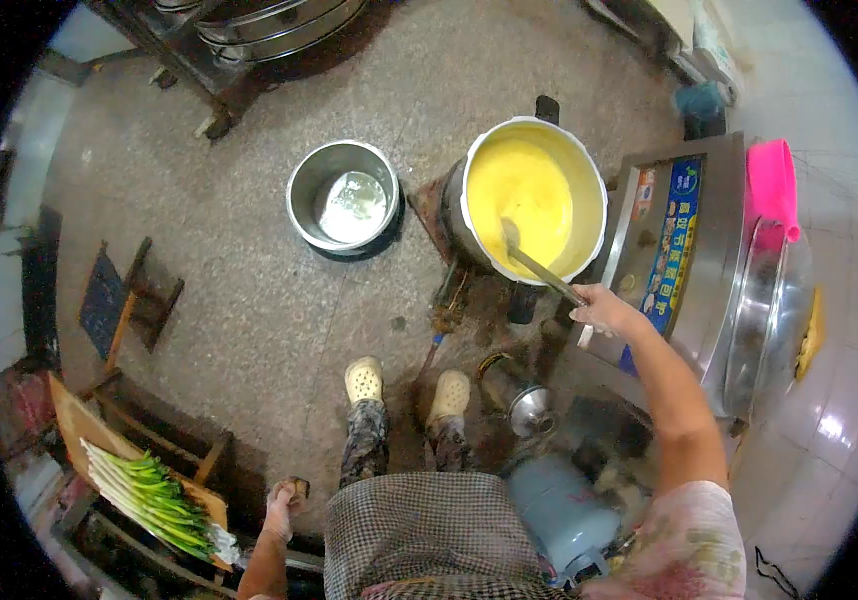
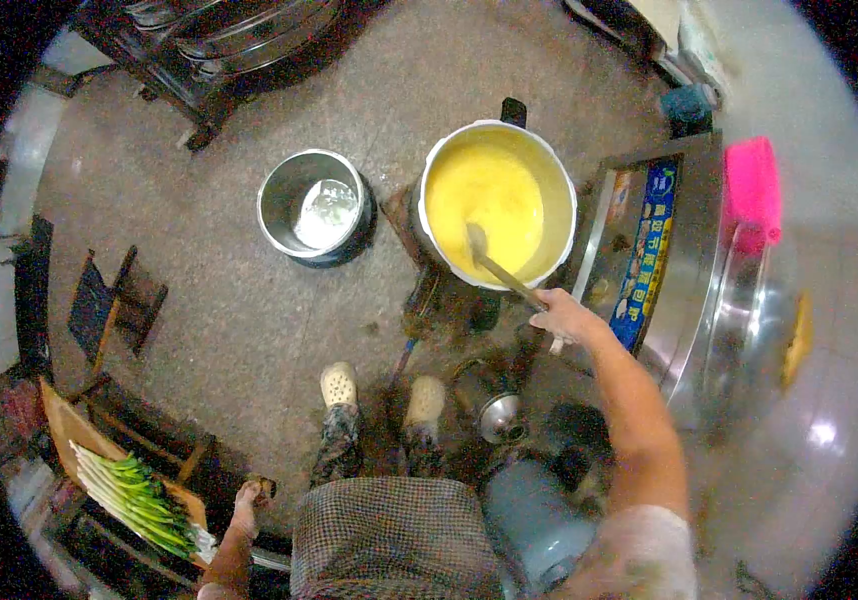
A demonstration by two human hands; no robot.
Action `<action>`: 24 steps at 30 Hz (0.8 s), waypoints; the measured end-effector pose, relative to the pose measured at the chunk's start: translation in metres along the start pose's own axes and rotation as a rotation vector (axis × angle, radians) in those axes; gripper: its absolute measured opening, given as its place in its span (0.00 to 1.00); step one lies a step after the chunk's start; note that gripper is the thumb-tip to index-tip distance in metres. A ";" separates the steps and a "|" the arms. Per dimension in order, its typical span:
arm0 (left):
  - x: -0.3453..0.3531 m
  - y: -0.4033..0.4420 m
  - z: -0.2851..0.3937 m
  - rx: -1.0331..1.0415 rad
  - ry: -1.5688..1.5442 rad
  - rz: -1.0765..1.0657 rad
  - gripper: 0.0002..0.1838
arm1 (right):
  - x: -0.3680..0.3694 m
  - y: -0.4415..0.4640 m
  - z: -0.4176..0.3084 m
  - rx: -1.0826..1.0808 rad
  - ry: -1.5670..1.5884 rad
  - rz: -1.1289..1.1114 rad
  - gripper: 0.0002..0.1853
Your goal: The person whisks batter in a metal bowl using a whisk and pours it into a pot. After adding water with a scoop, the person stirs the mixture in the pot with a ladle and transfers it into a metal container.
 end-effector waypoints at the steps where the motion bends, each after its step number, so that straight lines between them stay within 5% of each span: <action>1: 0.000 0.001 -0.002 0.001 0.005 -0.001 0.18 | 0.006 0.004 0.001 -0.016 0.096 -0.003 0.21; 11: -0.008 0.006 -0.003 0.031 0.054 -0.079 0.19 | 0.092 0.021 0.001 -0.128 1.285 -0.081 0.29; 15: -0.005 0.010 0.001 0.057 0.055 -0.078 0.19 | 0.120 0.005 0.002 -0.172 1.518 -0.001 0.33; 24: 0.049 0.001 0.019 0.051 0.082 -0.150 0.20 | 0.096 -0.069 0.031 -0.105 1.005 0.562 0.30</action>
Point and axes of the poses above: each hand's wrist, its own y-axis towards the middle knuckle, its own x-axis out of the palm, z = x × y, the point moved 2 cm from there along y, towards the middle knuckle, and after that the axes turned 14 degrees about -y, right-handed, at the moved point
